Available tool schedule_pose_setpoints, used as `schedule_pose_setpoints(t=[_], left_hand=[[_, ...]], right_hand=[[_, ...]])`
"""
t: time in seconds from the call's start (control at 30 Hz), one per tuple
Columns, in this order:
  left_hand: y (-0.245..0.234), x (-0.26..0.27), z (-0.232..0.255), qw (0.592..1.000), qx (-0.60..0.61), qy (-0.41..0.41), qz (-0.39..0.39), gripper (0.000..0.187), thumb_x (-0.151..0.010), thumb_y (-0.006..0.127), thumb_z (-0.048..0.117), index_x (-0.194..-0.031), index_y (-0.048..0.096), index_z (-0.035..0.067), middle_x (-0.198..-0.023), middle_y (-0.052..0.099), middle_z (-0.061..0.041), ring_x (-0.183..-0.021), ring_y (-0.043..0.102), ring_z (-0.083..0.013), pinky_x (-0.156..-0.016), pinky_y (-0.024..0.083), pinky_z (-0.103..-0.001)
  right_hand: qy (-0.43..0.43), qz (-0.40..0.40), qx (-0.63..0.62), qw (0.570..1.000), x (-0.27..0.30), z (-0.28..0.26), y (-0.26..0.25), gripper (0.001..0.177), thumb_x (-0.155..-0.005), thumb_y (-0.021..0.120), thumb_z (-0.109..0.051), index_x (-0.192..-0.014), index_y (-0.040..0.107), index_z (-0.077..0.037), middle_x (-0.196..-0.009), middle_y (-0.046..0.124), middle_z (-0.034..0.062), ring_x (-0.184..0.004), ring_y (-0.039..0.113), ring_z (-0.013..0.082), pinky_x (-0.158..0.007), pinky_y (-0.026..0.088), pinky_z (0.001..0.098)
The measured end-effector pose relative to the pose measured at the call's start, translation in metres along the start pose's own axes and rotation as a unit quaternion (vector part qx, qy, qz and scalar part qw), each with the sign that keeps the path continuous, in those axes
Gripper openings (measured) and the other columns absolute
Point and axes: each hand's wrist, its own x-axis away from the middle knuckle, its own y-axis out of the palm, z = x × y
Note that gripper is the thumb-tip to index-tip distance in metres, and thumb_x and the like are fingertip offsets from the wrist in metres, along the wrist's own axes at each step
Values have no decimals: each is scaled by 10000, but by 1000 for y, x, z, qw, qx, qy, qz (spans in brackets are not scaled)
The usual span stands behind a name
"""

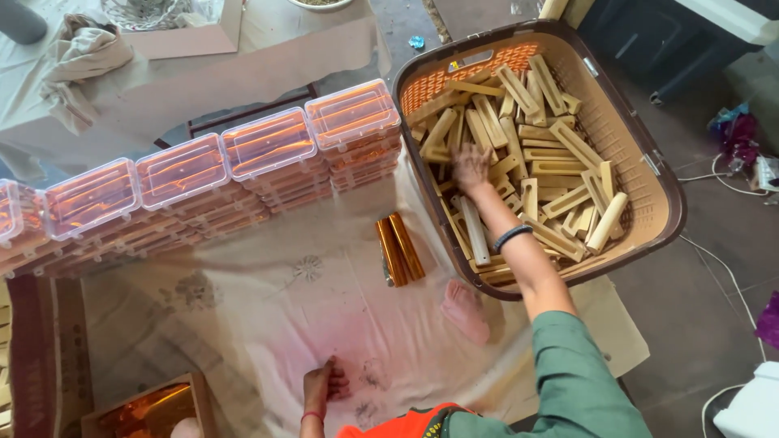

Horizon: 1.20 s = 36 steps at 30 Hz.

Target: The person picks up small wooden blocks from a basket, wipes them with a pink cloth, and then wraps them in shiny gold foil. The wrapped blocks are placed into a small cardboard box. The person repeats this process for multiple blocks throughout the video.

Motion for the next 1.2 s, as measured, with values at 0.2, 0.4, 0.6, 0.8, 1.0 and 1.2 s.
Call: schedule_pose_setpoints(t=[0.2,0.4,0.6,0.8,1.0,1.2], left_hand=[[1,11,7,999,34,-27,-4,517,-898,695,421,-887,715,-96,-692,737,-229,-474,669,-312,-435,574,-401],[1,7,3,1000,8,-19,-3,532,-911,682,440,-892,722,-90,-689,741,-222,-475,672,-302,-414,504,-374],[1,9,8,1000,4,-15,-5,519,-912,677,434,-869,735,-80,-690,751,-218,-477,677,-304,-432,532,-376],[5,3,7,999,27,-11,-12,501,-906,707,403,-848,713,-95,-686,721,-236,-490,680,-326,-452,594,-447],[8,-5,8,999,39,13,-34,486,-907,701,378,-845,704,-103,-695,720,-246,-506,682,-346,-459,607,-478],[9,-22,3,991,73,28,-105,546,-988,569,434,-889,702,-86,-773,745,-223,-631,738,-348,-563,634,-494]], right_hand=[[-116,-13,35,993,31,14,-41,248,-1067,436,-177,-1242,586,-86,-838,616,103,-753,652,223,-762,540,464],[164,223,-442,853,10,72,-86,401,-968,565,-295,-1219,545,17,-768,659,81,-462,633,115,-392,525,287],[120,2,-115,986,-18,48,-1,616,-979,684,-226,-1470,419,36,-875,701,179,-690,670,259,-523,543,381],[119,-47,-90,988,-13,37,18,525,-1029,560,-137,-1513,396,-18,-1063,672,227,-794,688,292,-610,597,398],[148,-97,-722,669,128,24,-160,442,-968,508,-143,-1362,483,55,-1054,701,177,-826,750,207,-606,627,293],[29,-196,-870,452,268,-25,-162,447,-1001,481,-288,-1176,634,94,-860,684,141,-695,685,182,-613,610,299]])
